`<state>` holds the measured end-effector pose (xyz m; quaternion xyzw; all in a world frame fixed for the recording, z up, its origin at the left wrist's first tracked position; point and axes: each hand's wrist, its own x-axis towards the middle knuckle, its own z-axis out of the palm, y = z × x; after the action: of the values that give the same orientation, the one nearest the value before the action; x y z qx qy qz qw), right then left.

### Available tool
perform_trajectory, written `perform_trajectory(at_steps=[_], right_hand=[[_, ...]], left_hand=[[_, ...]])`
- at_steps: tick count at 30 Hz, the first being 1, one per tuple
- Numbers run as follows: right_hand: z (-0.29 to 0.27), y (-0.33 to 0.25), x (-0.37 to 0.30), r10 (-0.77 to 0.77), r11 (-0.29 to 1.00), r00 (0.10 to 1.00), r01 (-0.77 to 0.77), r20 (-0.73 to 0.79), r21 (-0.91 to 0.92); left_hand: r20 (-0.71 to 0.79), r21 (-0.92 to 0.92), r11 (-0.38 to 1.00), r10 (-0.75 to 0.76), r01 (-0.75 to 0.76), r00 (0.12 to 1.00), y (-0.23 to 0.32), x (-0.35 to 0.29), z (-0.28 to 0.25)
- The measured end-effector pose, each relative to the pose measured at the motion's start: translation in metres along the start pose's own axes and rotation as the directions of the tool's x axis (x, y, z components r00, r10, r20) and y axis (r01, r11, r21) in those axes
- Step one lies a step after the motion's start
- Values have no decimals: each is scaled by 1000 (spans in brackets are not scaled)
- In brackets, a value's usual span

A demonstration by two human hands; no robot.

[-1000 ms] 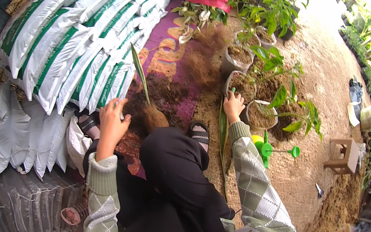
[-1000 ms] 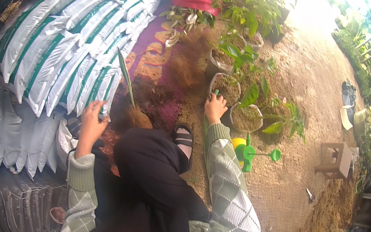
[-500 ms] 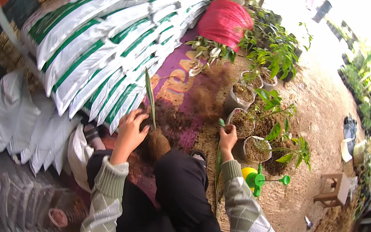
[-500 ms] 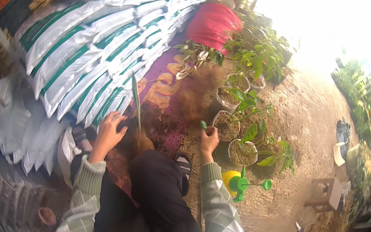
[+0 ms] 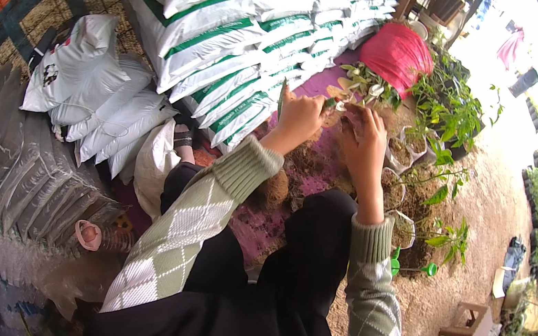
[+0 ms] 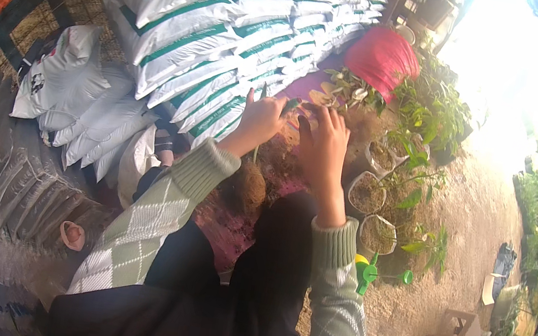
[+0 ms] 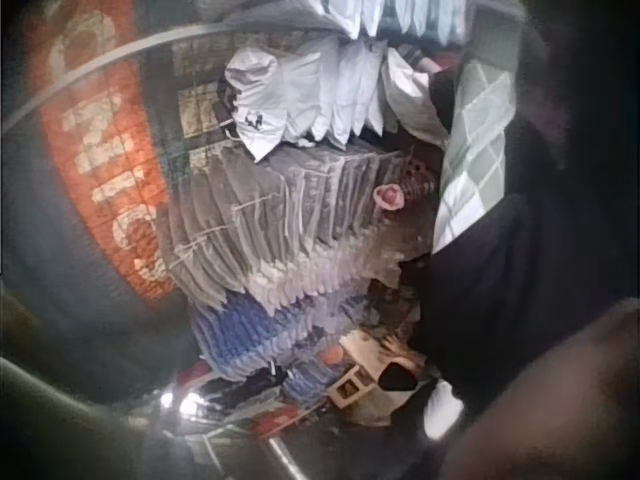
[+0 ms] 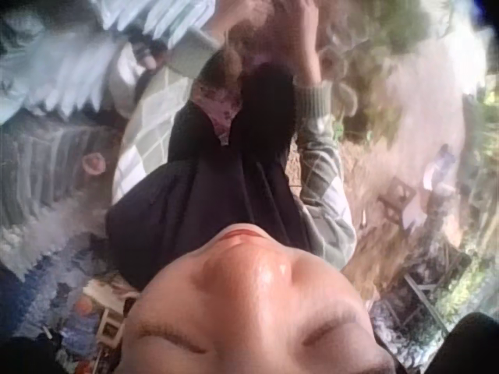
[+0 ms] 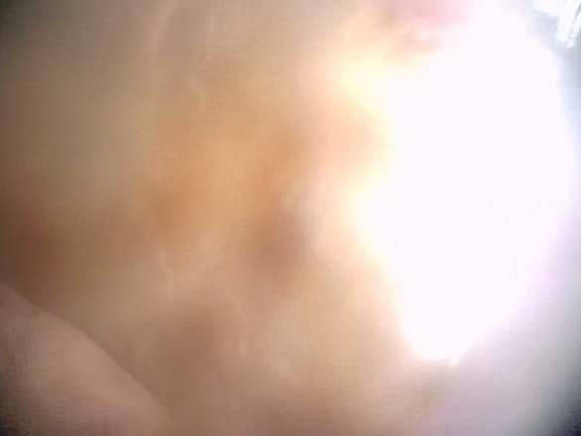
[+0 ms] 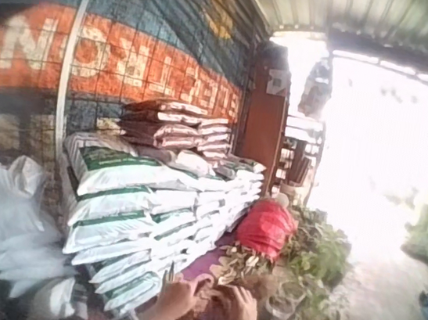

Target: The person sits on a mat and prepares a plant cutting by hand. They remove excess fibrous material from the root ball, trim the stem with a small knife, and then re-wrap the root ball with fresh fibrous material.

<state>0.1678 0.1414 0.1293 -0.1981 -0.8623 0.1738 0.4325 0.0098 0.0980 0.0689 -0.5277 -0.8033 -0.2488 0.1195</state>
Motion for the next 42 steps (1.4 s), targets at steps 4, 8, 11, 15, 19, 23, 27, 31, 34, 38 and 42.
perform_trajectory(at_steps=[4, 8, 11, 15, 19, 23, 27, 31, 34, 38, 42], right_hand=[[13, -53, -20, -30, 958, 982, -24, 186, 284], [30, -83, -22, -48, 985, 987, 22, 156, 168], [40, -89, -18, -37, 966, 980, -15, 196, 259], [54, -90, -21, -65, 959, 986, 19, 152, 283], [58, -78, -25, -22, 594, 849, -414, 529, 690], [54, -76, -25, -174, 507, 754, -482, 633, 714], [43, -66, 12, -120, 814, 906, -146, 407, 563], [75, -41, 61, 86, 833, 956, -224, 281, 507], [127, -23, 71, 147, 769, 943, -298, 297, 566], [180, -11, 34, 390, 601, 798, -599, 460, 529], [171, 7, 30, 184, 713, 838, -473, 513, 518]], left_hand=[[118, -76, 937, -331, 341, 936, -37, 37, 0], [255, -504, 644, -526, 575, 812, -74, 47, -3], [203, -581, 576, -582, 575, 788, -86, 44, -4], [184, -544, 560, -647, 624, 740, -101, 46, -4], [348, -811, 177, -620, 558, 703, -111, 48, -22], [423, -891, -341, -390, 299, 818, -85, 33, -63], [88, -984, 130, -214, 118, 973, -70, -4, -96], [11, -797, 564, -346, 217, 938, -92, -23, -90], [-72, -612, 745, -386, 265, 920, -104, -40, -59], [-51, -453, 852, -318, 262, 947, -113, -55, -27], [25, -480, 839, -280, 257, 960, -115, -61, -28]])
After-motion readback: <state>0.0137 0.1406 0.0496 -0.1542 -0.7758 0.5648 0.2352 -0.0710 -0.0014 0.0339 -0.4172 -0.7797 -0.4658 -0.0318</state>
